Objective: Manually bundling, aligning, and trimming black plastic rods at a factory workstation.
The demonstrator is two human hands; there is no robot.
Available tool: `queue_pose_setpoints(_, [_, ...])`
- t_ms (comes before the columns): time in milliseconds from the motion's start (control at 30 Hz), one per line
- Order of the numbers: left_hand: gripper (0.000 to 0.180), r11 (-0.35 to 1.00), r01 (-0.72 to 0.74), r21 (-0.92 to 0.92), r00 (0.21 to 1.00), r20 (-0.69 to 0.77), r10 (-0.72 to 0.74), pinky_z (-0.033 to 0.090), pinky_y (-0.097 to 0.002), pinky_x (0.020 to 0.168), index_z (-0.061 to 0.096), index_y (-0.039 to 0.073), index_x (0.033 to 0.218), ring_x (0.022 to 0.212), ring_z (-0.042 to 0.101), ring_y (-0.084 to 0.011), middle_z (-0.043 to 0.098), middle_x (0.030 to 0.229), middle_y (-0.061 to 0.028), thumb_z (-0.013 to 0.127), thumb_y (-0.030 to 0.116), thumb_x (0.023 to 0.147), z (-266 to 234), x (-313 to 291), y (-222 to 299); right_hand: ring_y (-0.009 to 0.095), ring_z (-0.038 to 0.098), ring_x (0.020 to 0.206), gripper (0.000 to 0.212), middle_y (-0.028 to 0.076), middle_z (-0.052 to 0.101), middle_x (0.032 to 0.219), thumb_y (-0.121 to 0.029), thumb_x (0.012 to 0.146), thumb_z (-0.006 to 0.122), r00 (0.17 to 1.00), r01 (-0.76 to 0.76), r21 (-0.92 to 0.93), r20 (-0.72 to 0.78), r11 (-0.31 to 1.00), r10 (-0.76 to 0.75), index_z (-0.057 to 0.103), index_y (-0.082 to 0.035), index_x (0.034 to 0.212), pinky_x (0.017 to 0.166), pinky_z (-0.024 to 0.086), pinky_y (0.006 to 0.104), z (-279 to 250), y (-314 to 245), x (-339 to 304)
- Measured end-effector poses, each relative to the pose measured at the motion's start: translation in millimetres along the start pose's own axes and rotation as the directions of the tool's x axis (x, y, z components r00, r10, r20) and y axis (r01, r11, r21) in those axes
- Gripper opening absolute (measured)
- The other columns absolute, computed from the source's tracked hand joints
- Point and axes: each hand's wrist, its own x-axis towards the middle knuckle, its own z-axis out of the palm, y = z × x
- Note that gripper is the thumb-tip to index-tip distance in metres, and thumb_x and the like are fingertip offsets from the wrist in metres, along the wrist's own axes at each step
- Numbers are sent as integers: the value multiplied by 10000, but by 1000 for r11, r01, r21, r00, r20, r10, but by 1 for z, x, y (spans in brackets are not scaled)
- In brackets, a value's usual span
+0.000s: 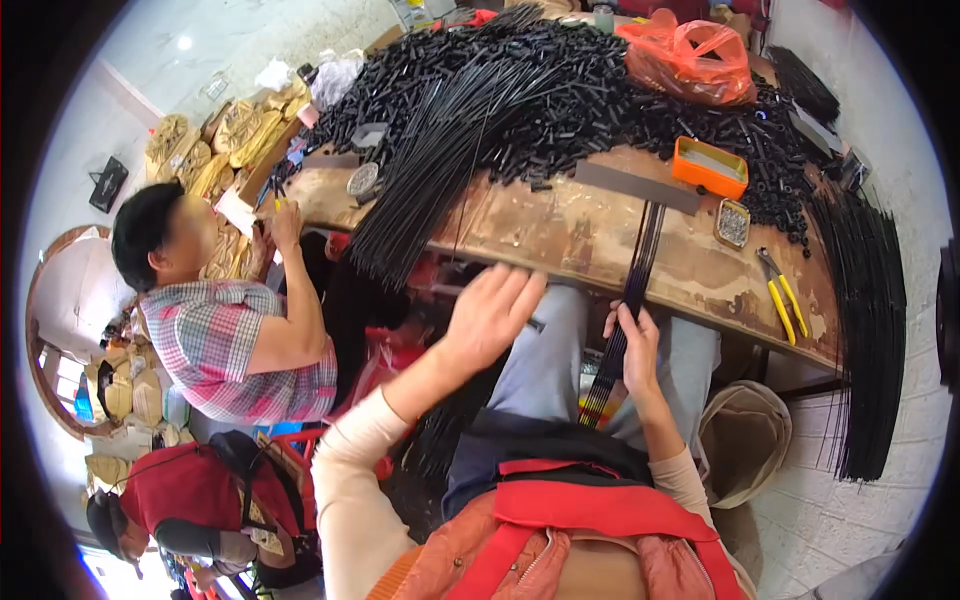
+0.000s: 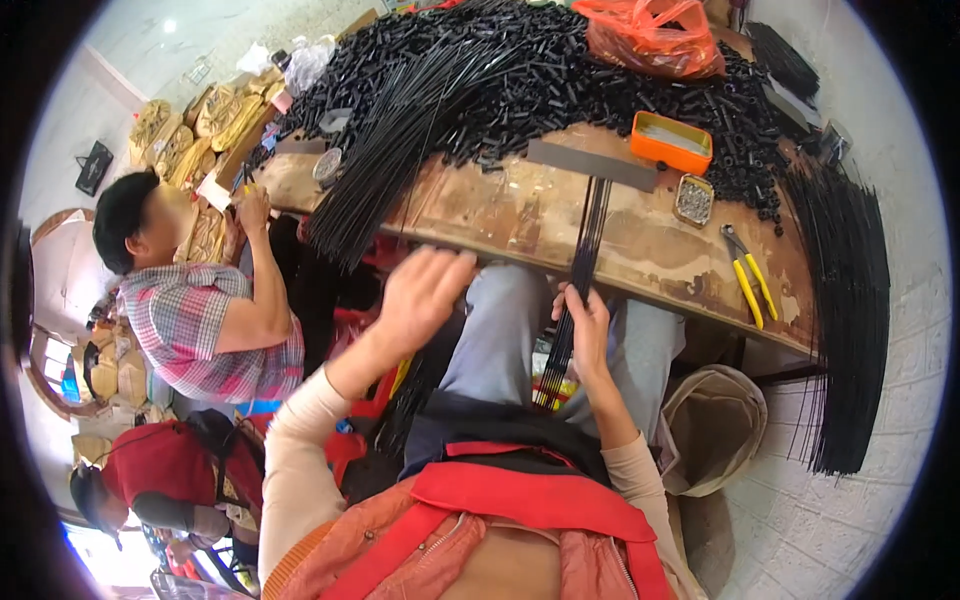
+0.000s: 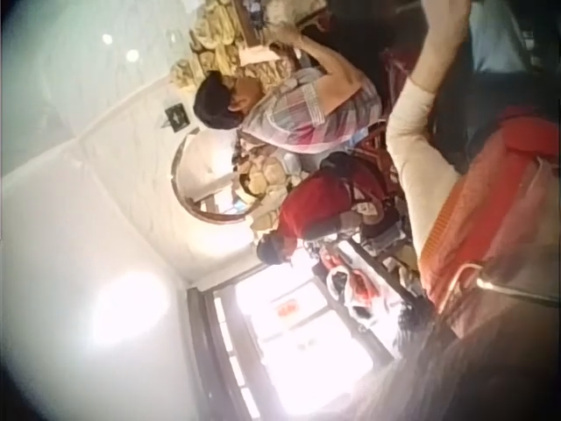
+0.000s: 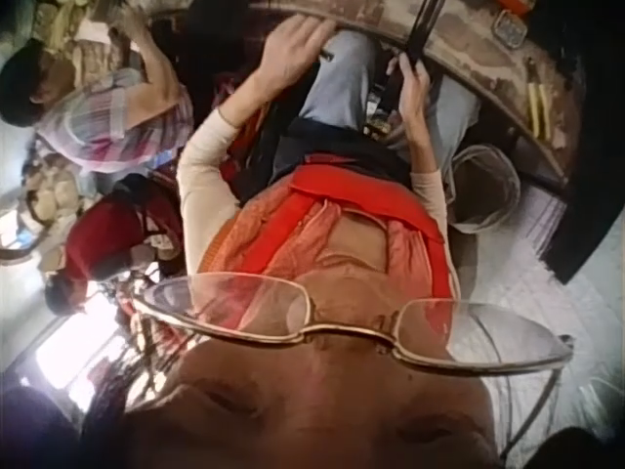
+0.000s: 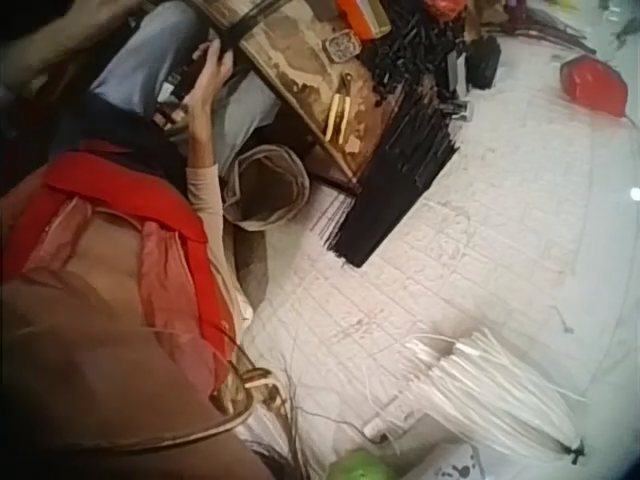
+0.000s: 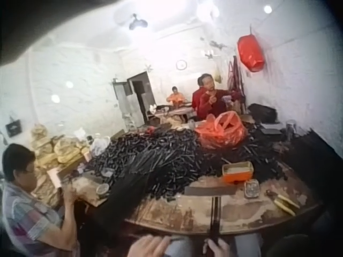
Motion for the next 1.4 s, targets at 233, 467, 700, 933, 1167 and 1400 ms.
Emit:
queue_pose_setpoints(233, [158, -644, 675, -359, -107, 817, -567, 375, -256, 456, 636, 86, 824, 550, 496, -107, 549, 659, 0, 699, 221, 878, 142, -232, -9, 121, 545, 697, 226, 39, 586, 799, -188, 976, 548, 999, 41, 14, -19, 999, -40, 605, 24, 1030, 655, 435, 249, -10, 5, 8])
queue_pose_setpoints(467, [186, -798, 322, -509, -78, 826, -558, 422, -248, 507, 595, 103, 745, 560, 514, -129, 566, 674, -5, 640, 181, 907, 219, -289, -105, 119, 533, 730, 239, 37, 569, 804, -191, 980, 546, 1000, 22, 23, -14, 999, -22, 598, 32, 1052, 667, 441, 257, 12, 8, 3])
queue_pose_setpoints(700, [192, -696, 419, -583, 176, 804, -568, 413, -267, 564, 643, 40, 1053, 620, 523, -122, 576, 713, -8, 576, 172, 930, 184, -150, -36, 125, 526, 719, 213, 37, 562, 799, -189, 981, 542, 997, 37, -40, -59, 998, -40, 592, 9, 1042, 664, 432, 249, -2, 10, 2])
queue_pose_setpoints(933, [145, -83, 685, -724, 471, 527, -707, 420, -242, 573, 660, 8, 998, 623, 521, -91, 570, 694, 7, 584, 118, 941, 76, -73, 11, 125, 531, 706, 227, 33, 555, 789, -210, 986, 533, 1000, -9, -53, -28, 999, 8, 588, 4, 1035, 658, 439, 254, 9, 8, 1])
queue_pose_setpoints(1167, [167, 874, 333, -355, 943, 139, -302, 510, -379, 730, 674, 44, 910, 840, 653, -295, 675, 864, -125, 695, 66, 746, 65, 62, -91, 118, 521, 708, 255, 31, 556, 780, -230, 977, 548, 999, -31, 8, 19, 999, 31, 578, 16, 1039, 667, 427, 251, 5, 7, -1])
queue_pose_setpoints(1400, [115, 982, 170, 86, 972, 149, -182, 517, -414, 664, 701, 100, 819, 780, 654, -304, 666, 759, -99, 714, 109, 705, 158, 99, -180, 115, 532, 689, 248, 33, 574, 781, -228, 952, 579, 997, -79, 89, 18, 993, 78, 586, 8, 1027, 640, 428, 242, 8, 12, 3])
